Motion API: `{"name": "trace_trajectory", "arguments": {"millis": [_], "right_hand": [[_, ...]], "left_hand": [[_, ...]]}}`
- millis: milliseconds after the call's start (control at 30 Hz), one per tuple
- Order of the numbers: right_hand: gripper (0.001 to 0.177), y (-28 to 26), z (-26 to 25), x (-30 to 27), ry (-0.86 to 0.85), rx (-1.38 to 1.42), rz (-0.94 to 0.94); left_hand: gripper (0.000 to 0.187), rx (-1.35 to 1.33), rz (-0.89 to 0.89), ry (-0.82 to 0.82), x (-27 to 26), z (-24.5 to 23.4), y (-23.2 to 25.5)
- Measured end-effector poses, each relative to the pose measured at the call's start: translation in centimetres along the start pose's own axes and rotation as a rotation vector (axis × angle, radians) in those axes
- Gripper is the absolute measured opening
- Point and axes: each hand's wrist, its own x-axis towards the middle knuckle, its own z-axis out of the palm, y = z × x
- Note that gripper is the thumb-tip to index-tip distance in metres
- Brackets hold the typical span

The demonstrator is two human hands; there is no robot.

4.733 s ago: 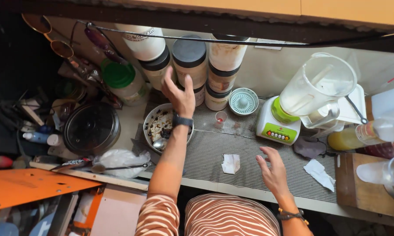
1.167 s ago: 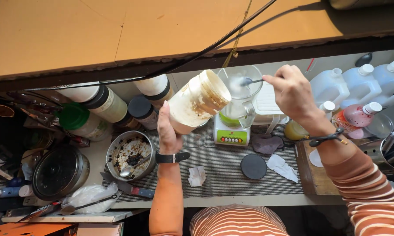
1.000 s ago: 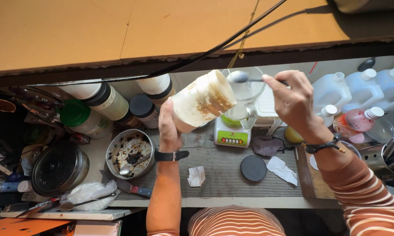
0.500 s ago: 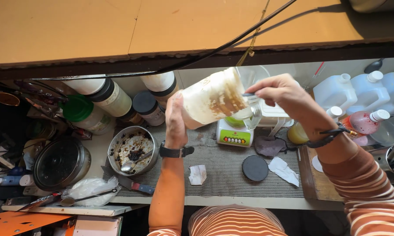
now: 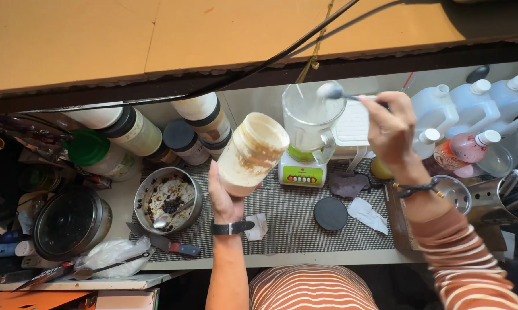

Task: The person scoops white powder from a container into a blender jar, then adds a brown powder. They open a pot of black beans, scoop some into a plastic cup, and pour a liquid from a dispenser into the cup. Finally, they add a dark chunky substance to the cup.

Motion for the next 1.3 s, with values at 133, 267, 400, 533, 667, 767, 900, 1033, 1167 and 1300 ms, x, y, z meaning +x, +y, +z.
{"name": "trace_trajectory", "arguments": {"millis": [133, 267, 400, 533, 667, 767, 900, 1033, 1167, 1300], "right_hand": [[0.025, 3.1, 2.7, -6.8, 0.111, 0.035, 0.476], [0.03, 1.4, 3.3, -10.9, -0.018, -0.159, 0.354], [0.014, -3.7, 3.3, -17.8, -0.241, -0.035, 0.374], [0.064, -8.3, 3.5, -21.7, -0.746, 0.032, 0.453], [0.092, -9.8, 3.9, -21.7, -0.935, -0.018, 0.535], [0.092, -11.1, 4.3, -18.3, -0.846, 0.496, 0.605], [0.084, -15.0, 7.0, -13.3, -0.817, 1.092, 0.337], [0.081, -18.4, 10.8, -11.4, -0.827, 1.127, 0.242], [0.077, -21.2, 14.3, -12.8, -0.684, 1.332, 0.506], [0.066, -23.9, 17.0, -10.2, -0.714, 1.716, 1.278]], "left_hand": [[0.075, -0.034, 0.044, 0.01, -1.5, -2.6, -2.2], [0.073, -0.122, -0.041, 0.026, -3.2, -5.9, -4.7], [0.072, -0.137, -0.068, 0.04, -5.1, -8.9, -6.5], [0.072, -0.133, -0.101, 0.11, -6.8, -12.4, -8.1], [0.073, -0.071, -0.146, 0.182, -8.3, -14.9, -8.3], [0.072, -0.071, -0.194, 0.193, -8.6, -15.5, -7.6], [0.056, 0.136, -0.217, 0.305, -7.8, -17.1, -8.5], [0.046, -0.018, -0.342, 0.373, -8.3, -15.3, -4.0], [0.053, 0.422, 0.214, 0.446, -9.0, -15.0, -1.1], [0.068, 1.138, 0.937, 0.368, -11.4, -10.9, 3.9]]}}
